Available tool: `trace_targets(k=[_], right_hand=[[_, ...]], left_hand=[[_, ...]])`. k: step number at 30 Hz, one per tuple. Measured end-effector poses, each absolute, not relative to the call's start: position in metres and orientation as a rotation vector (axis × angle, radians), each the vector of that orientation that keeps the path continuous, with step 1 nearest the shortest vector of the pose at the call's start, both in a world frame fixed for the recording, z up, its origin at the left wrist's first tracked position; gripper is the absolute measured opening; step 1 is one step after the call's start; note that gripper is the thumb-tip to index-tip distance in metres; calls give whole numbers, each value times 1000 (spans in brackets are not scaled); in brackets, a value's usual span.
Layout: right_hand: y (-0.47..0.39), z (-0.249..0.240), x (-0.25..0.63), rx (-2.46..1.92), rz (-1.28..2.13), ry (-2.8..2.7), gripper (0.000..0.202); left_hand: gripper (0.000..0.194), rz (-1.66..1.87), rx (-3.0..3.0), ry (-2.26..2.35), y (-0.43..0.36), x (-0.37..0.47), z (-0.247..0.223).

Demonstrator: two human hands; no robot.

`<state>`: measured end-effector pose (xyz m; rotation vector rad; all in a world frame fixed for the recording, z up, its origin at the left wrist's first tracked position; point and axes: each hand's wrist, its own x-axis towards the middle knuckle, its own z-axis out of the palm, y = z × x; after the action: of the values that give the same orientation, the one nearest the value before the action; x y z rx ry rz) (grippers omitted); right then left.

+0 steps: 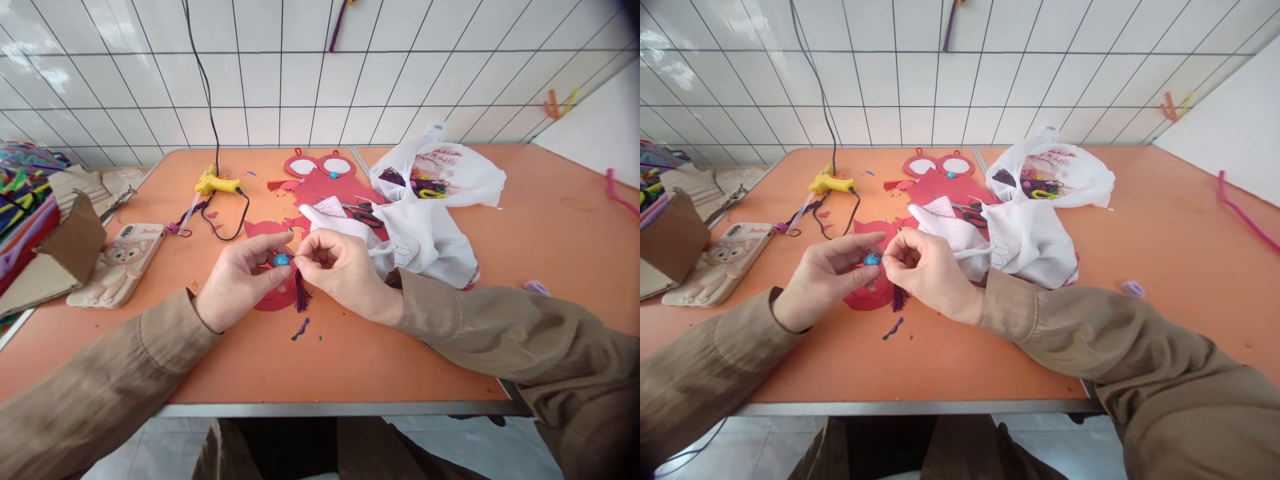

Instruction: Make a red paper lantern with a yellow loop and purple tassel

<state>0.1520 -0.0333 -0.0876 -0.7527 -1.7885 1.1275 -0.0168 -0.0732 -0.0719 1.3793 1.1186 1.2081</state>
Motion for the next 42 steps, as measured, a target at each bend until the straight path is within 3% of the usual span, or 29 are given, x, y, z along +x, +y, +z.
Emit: trace_targets(k=[6,19,29,36,42], right_hand=[[-33,-88,153,-751,1132,-1793,12],[-32,-89,153,-763,1145,-1780,13],[-31,-91,154,-734,1146,-1790,13],[-30,-92,153,-789,1148,-1821,15],[-30,-91,153,-738,1157,-1811,15]], left_hand=[[44,1220,1297,1115,-72,-16,-70],[43,1222,1334,1126,-72,-17,-73],[20,1187,1348,1113,-73,-16,-70],[28,1219,1372,1170,-72,-14,-70],[17,1142,1333,1138,-71,-19,-71]])
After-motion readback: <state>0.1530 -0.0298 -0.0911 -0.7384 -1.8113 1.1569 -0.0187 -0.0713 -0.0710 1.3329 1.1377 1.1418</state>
